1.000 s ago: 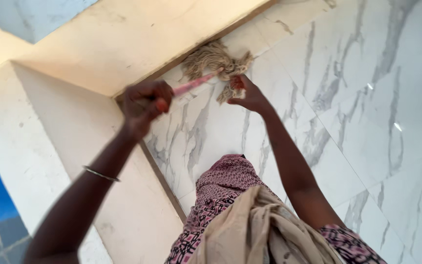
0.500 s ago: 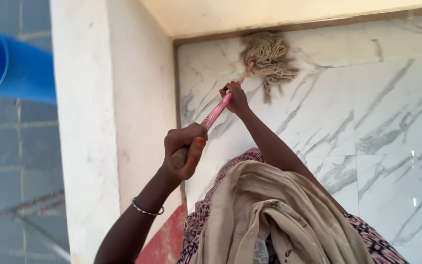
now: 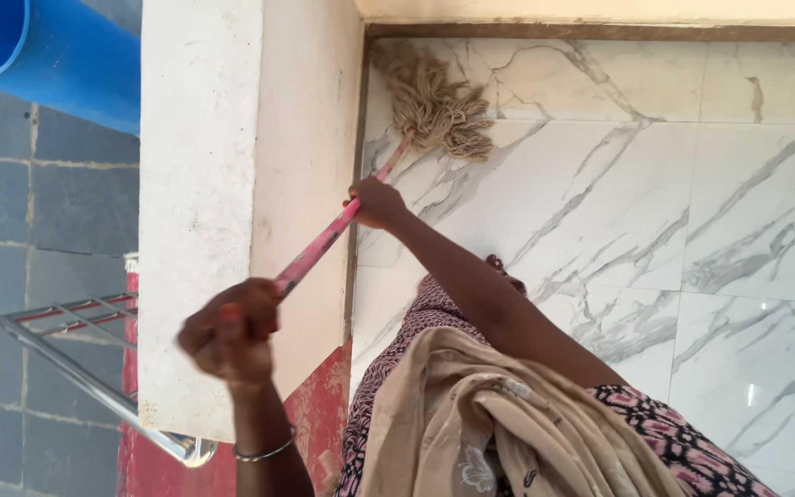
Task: The person mops a marble floor by hand using a mop with a pink handle, moving it in a back-and-forth motion across the surface.
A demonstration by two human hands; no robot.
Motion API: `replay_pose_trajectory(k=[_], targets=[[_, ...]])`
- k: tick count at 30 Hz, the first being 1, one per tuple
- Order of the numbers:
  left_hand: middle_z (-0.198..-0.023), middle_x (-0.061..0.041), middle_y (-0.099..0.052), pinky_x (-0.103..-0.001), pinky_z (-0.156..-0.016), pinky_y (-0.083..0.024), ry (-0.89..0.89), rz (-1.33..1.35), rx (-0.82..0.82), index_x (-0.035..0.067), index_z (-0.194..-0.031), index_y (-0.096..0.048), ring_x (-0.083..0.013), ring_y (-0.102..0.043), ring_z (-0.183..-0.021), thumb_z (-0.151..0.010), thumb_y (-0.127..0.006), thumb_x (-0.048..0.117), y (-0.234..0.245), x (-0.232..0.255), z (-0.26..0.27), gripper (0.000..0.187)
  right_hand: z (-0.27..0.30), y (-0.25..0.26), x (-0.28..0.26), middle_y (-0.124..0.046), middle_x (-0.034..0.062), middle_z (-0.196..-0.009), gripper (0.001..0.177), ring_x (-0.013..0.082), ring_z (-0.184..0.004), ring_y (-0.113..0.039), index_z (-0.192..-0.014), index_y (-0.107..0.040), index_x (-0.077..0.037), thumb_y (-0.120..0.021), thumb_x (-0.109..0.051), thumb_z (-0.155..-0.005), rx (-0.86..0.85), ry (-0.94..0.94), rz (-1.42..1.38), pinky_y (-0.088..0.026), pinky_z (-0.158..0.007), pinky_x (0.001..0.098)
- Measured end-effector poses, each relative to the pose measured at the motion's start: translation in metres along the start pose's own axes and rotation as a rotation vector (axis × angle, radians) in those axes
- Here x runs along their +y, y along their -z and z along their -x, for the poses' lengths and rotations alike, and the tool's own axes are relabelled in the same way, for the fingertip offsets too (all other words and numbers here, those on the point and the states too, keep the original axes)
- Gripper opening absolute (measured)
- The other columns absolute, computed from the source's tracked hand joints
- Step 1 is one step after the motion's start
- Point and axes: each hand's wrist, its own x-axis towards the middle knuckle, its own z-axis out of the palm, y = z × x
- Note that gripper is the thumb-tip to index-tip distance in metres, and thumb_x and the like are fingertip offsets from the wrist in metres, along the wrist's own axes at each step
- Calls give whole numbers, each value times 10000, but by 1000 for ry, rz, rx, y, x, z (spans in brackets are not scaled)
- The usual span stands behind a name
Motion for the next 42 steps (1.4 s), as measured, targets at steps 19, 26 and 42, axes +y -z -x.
replay_pose_trajectory(k=[19,26,42], targets=[[-599,-58,-463,-368,-636,-474,212,327,-285,-24,-710,-533,-149,-383,-534,-1103,-456,278,-112,-134,37,501,114,87,223,-709,57,-1002,158,275,-1036,-654,-884,-707,-149,-736,-287,-813,528,-341,236,-575,-796,430],[-614,-38,-449,-350,-699,-474,250,440,-448,26,-657,-450,-148,-417,-575,-1111,-434,186,-156,-123,49,482,186,106,231,-696,67,-1078,149,310,-909,-684,-846,-699,-114,-706,-263,-853,583,-628,91,-562,-706,457],[-601,-11,-445,-316,-727,-473,300,139,-388,13,-679,-473,-104,-387,-583,-1119,-421,179,-36,26,53,473,138,0,99,-699,128,-875,271,363,-872,-684,-782,-644,-71,-711,-297,-914,432,-278,15,-546,-739,485]])
